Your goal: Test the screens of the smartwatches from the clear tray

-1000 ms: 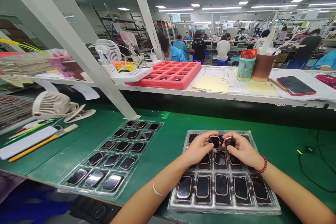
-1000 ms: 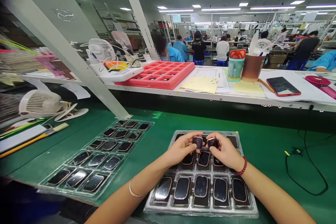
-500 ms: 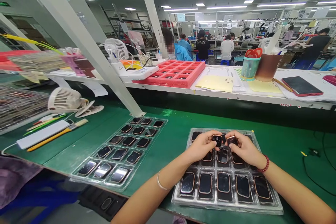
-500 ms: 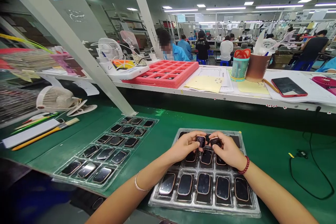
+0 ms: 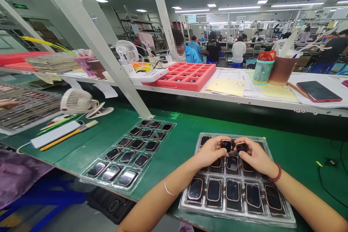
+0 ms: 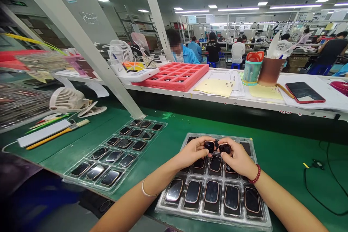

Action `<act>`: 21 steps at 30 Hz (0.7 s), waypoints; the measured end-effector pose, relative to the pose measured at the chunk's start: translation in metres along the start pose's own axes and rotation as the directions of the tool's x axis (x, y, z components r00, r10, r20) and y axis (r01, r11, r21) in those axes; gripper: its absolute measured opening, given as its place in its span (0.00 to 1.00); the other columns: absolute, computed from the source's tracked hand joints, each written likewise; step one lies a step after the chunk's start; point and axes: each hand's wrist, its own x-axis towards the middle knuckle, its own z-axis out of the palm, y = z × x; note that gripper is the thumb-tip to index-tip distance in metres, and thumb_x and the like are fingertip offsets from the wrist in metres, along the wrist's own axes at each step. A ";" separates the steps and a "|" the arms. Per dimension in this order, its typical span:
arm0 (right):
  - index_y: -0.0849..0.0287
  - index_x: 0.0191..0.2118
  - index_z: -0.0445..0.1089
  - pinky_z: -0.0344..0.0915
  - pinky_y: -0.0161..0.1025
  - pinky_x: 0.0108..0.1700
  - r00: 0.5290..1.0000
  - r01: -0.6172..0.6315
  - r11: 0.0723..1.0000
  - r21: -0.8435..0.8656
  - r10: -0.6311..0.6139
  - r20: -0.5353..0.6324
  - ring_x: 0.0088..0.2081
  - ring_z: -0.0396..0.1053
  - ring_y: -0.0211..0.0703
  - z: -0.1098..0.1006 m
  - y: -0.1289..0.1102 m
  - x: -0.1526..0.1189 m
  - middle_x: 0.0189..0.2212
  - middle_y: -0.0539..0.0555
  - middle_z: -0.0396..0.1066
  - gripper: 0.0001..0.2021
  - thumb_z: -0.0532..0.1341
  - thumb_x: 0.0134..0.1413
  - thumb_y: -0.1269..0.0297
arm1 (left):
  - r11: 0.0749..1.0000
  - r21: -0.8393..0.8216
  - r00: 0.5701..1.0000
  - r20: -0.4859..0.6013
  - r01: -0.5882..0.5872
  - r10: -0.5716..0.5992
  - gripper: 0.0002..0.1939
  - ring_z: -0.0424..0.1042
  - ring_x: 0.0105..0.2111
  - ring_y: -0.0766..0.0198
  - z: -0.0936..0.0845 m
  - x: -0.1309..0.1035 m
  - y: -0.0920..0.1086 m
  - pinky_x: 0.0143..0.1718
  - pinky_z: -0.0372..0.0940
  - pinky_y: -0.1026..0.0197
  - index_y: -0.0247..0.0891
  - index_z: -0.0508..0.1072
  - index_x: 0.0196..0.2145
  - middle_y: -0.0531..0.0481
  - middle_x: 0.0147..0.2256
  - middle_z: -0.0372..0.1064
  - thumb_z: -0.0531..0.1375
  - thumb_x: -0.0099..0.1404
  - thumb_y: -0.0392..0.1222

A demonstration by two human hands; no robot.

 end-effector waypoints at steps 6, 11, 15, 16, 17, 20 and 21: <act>0.56 0.44 0.65 0.66 0.41 0.40 0.999 0.034 0.999 0.013 -0.034 0.000 0.38 0.69 0.46 0.000 -0.001 0.000 0.36 0.53 0.70 0.14 0.56 0.51 0.74 | 1.000 -0.009 1.000 -0.004 0.008 -0.008 0.18 0.72 0.31 0.63 0.000 0.000 0.000 0.39 0.66 0.58 0.37 0.70 0.44 0.45 0.41 0.70 0.63 0.54 0.36; 0.55 0.46 0.64 0.67 0.39 0.37 0.999 -0.018 0.996 0.083 0.016 0.028 0.38 0.69 0.45 0.001 -0.003 -0.001 0.40 0.54 0.69 0.17 0.55 0.49 0.75 | 1.000 -0.014 1.000 0.004 0.004 -0.004 0.19 0.72 0.33 0.62 0.001 -0.003 0.003 0.39 0.66 0.59 0.36 0.69 0.45 0.44 0.42 0.70 0.63 0.54 0.38; 0.56 0.44 0.65 0.67 0.38 0.32 0.997 -0.068 0.991 0.113 0.064 0.045 0.29 0.68 0.41 0.001 -0.001 -0.002 0.36 0.53 0.69 0.10 0.53 0.57 0.69 | 0.999 0.053 1.000 0.003 0.009 -0.009 0.15 0.71 0.27 0.65 -0.002 -0.005 0.004 0.26 0.61 0.66 0.34 0.70 0.42 0.45 0.35 0.71 0.60 0.58 0.43; 0.56 0.44 0.65 0.67 0.38 0.32 0.997 -0.072 0.991 0.113 0.067 0.049 0.29 0.68 0.40 0.000 0.000 -0.002 0.35 0.53 0.69 0.10 0.53 0.57 0.68 | 0.998 0.066 1.000 0.004 0.010 -0.010 0.15 0.71 0.25 0.65 -0.002 -0.005 0.003 0.24 0.59 0.67 0.34 0.70 0.41 0.46 0.33 0.71 0.60 0.58 0.44; 0.56 0.44 0.65 0.67 0.38 0.33 0.996 -0.071 0.991 0.118 0.065 0.053 0.29 0.68 0.40 0.001 0.000 -0.002 0.36 0.53 0.69 0.10 0.53 0.56 0.69 | 0.997 0.071 1.000 0.005 0.010 -0.011 0.14 0.71 0.25 0.65 -0.002 -0.005 0.003 0.23 0.58 0.67 0.34 0.70 0.41 0.46 0.33 0.71 0.60 0.58 0.44; 0.55 0.45 0.65 0.68 0.38 0.36 0.997 -0.050 0.988 0.148 0.040 0.067 0.36 0.69 0.43 0.001 0.000 -0.003 0.40 0.53 0.68 0.14 0.55 0.52 0.74 | 0.999 0.048 1.000 -0.001 0.006 -0.006 0.16 0.71 0.27 0.64 -0.002 -0.005 0.003 0.24 0.59 0.67 0.35 0.70 0.42 0.46 0.35 0.71 0.62 0.56 0.42; 0.55 0.45 0.65 0.68 0.38 0.38 0.997 -0.042 0.988 0.152 0.031 0.070 0.38 0.69 0.43 0.001 -0.001 -0.003 0.40 0.53 0.68 0.15 0.55 0.51 0.74 | 0.999 0.043 1.000 0.000 0.004 -0.004 0.16 0.71 0.27 0.64 -0.002 -0.005 0.004 0.25 0.59 0.67 0.34 0.70 0.42 0.46 0.35 0.71 0.62 0.55 0.42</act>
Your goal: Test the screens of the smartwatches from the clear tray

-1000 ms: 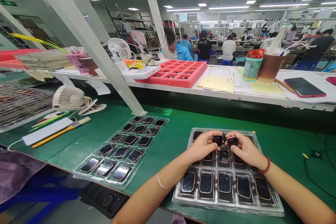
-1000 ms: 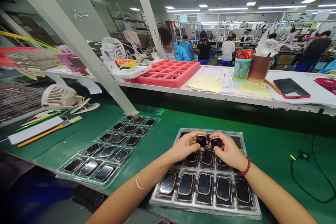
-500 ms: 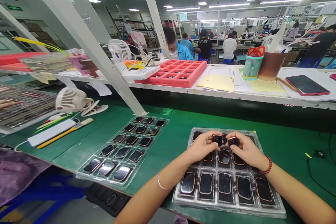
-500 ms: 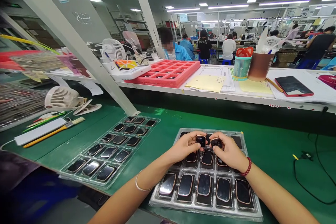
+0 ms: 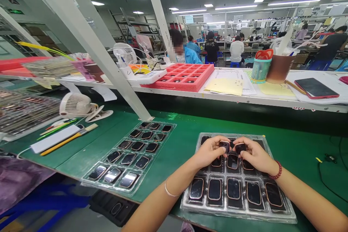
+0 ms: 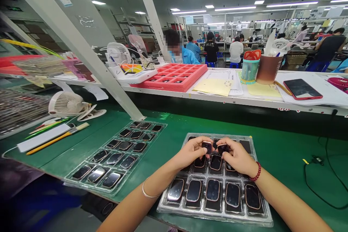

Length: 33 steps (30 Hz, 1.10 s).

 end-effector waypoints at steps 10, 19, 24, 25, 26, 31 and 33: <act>0.58 0.44 0.64 0.66 0.38 0.38 1.000 0.004 0.999 -0.044 -0.005 -0.021 0.37 0.68 0.43 -0.001 -0.005 0.000 0.37 0.53 0.69 0.12 0.56 0.53 0.72 | 1.000 0.005 0.999 0.043 0.008 -0.008 0.21 0.73 0.34 0.60 0.001 -0.003 0.001 0.30 0.63 0.64 0.35 0.67 0.47 0.44 0.40 0.71 0.62 0.54 0.37; 0.58 0.42 0.63 0.64 0.38 0.38 1.000 0.029 0.995 -0.097 -0.030 -0.010 0.36 0.68 0.43 0.000 -0.008 -0.002 0.34 0.52 0.68 0.13 0.54 0.50 0.75 | 1.000 -0.002 1.000 0.030 0.007 -0.007 0.18 0.73 0.31 0.63 -0.001 -0.001 -0.005 0.30 0.63 0.64 0.35 0.68 0.47 0.46 0.38 0.71 0.58 0.56 0.34; 0.57 0.43 0.62 0.63 0.37 0.33 0.999 0.020 0.999 -0.043 -0.019 0.034 0.36 0.67 0.44 0.000 -0.012 -0.004 0.36 0.53 0.67 0.15 0.54 0.47 0.75 | 0.998 -0.063 1.000 0.017 0.012 -0.010 0.25 0.72 0.35 0.63 0.000 -0.002 -0.003 0.41 0.64 0.59 0.36 0.66 0.49 0.46 0.39 0.71 0.61 0.52 0.29; 0.57 0.43 0.62 0.63 0.37 0.33 0.999 0.019 0.999 -0.037 -0.018 0.038 0.37 0.67 0.44 0.000 -0.012 -0.004 0.36 0.53 0.67 0.15 0.54 0.47 0.74 | 0.997 -0.080 1.000 0.023 0.013 -0.011 0.27 0.72 0.36 0.63 0.000 -0.001 -0.004 0.41 0.64 0.60 0.36 0.64 0.50 0.46 0.39 0.71 0.62 0.51 0.29; 0.57 0.43 0.62 0.63 0.37 0.34 0.999 0.017 0.999 -0.032 -0.016 0.038 0.37 0.67 0.44 0.000 -0.012 -0.004 0.36 0.53 0.67 0.15 0.54 0.47 0.74 | 0.995 -0.103 0.999 0.033 0.014 -0.011 0.29 0.72 0.36 0.64 -0.001 0.000 -0.005 0.40 0.65 0.61 0.37 0.63 0.51 0.46 0.39 0.71 0.63 0.50 0.29; 0.58 0.45 0.62 0.64 0.40 0.38 1.000 0.014 1.000 -0.026 -0.013 0.019 0.38 0.67 0.45 0.000 -0.012 -0.003 0.37 0.54 0.67 0.16 0.54 0.48 0.73 | 0.966 -0.254 0.994 0.103 0.050 -0.024 0.34 0.71 0.23 0.70 -0.008 0.001 -0.001 0.20 0.58 0.72 0.38 0.60 0.51 0.49 0.35 0.70 0.68 0.48 0.33; 0.58 0.46 0.62 0.64 0.41 0.39 1.000 0.021 0.999 -0.024 -0.021 0.011 0.39 0.67 0.45 0.001 -0.011 -0.003 0.37 0.54 0.67 0.15 0.55 0.49 0.72 | 0.941 -0.330 0.983 0.182 0.070 -0.010 0.33 0.69 0.19 0.71 -0.007 -0.012 0.010 0.17 0.56 0.73 0.37 0.61 0.50 0.48 0.33 0.70 0.69 0.49 0.36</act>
